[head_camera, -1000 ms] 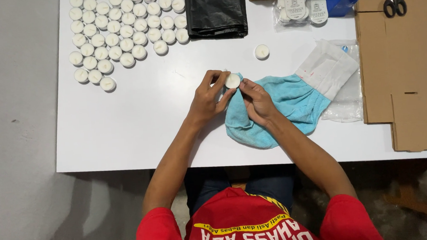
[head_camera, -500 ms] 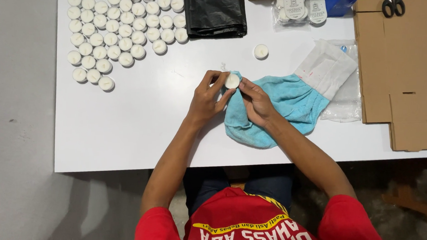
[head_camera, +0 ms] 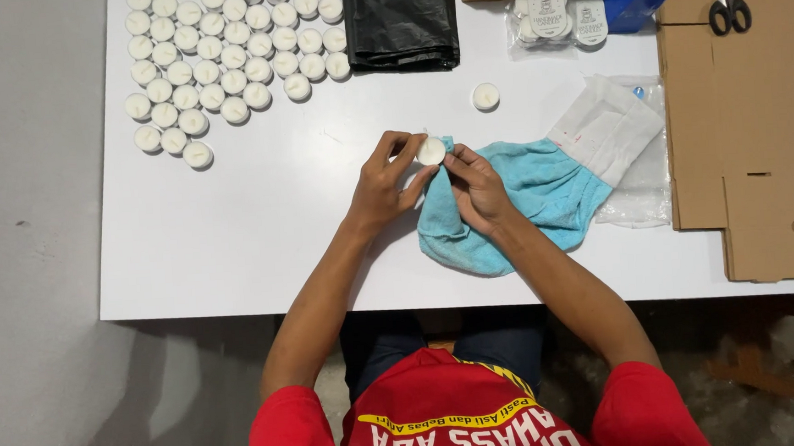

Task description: Cleaning individual candle bases with a cloth and placing them into a plastic bag for packaging.

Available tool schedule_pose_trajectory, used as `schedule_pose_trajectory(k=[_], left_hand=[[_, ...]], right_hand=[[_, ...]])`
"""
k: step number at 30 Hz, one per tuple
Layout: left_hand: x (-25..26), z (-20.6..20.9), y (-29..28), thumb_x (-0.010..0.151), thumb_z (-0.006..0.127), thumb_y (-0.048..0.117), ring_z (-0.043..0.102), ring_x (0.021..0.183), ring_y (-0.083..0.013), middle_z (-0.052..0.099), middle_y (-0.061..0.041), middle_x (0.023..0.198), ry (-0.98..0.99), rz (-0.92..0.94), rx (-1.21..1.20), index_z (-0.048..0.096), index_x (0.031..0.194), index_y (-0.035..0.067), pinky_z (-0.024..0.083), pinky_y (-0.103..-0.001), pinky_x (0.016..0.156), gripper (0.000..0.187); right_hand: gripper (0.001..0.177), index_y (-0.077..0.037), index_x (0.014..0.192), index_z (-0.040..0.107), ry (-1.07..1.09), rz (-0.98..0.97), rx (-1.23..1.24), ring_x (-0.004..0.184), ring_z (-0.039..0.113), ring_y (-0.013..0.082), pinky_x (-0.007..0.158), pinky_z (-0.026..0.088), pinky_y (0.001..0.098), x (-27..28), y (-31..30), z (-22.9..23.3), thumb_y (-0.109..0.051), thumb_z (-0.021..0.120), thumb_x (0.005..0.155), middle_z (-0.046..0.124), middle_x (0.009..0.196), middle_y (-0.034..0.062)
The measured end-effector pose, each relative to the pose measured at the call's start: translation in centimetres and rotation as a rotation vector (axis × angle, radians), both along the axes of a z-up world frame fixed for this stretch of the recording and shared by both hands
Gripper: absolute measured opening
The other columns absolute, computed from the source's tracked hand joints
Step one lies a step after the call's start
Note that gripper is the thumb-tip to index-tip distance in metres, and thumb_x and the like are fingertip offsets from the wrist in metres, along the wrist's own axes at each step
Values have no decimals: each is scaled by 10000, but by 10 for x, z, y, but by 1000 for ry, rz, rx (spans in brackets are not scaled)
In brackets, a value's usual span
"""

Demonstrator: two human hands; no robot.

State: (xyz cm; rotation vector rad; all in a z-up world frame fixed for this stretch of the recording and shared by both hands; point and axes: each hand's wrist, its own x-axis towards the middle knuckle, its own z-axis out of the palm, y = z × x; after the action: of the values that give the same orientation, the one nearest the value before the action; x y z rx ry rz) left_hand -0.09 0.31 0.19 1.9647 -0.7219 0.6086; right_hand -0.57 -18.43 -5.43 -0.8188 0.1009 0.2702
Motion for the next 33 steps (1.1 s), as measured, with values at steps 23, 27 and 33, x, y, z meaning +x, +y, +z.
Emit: schedule_pose_trajectory(k=[23, 27, 33], left_hand=[[-5, 8, -10, 922, 765, 160, 714, 865, -309, 611, -119, 985, 16, 71, -46, 641, 1304, 13, 623, -370, 781, 428], [-4, -3, -14, 924, 768, 142, 722, 839, -293, 641, -127, 958, 13, 93, -56, 628, 1321, -3, 628, -362, 731, 446], [-2, -8, -8, 912, 764, 97, 719, 831, -313, 636, -147, 955, -26, 145, -14, 615, 1314, -23, 628, -381, 706, 446]], right_hand=[[175, -39, 1179, 663, -139, -149, -313, 916, 683, 115, 862, 577, 303, -19, 23, 44, -135, 576, 1061, 734, 1012, 58], [321, -53, 1396, 608, -331, -246, -623, 1131, 626, 94, 960, 529, 301, -24, 26, 50, -149, 532, 1098, 710, 1248, 64], [282, -53, 1325, 655, -488, -271, -877, 927, 608, 62, 760, 505, 282, -23, 19, 17, -94, 636, 1047, 745, 964, 84]])
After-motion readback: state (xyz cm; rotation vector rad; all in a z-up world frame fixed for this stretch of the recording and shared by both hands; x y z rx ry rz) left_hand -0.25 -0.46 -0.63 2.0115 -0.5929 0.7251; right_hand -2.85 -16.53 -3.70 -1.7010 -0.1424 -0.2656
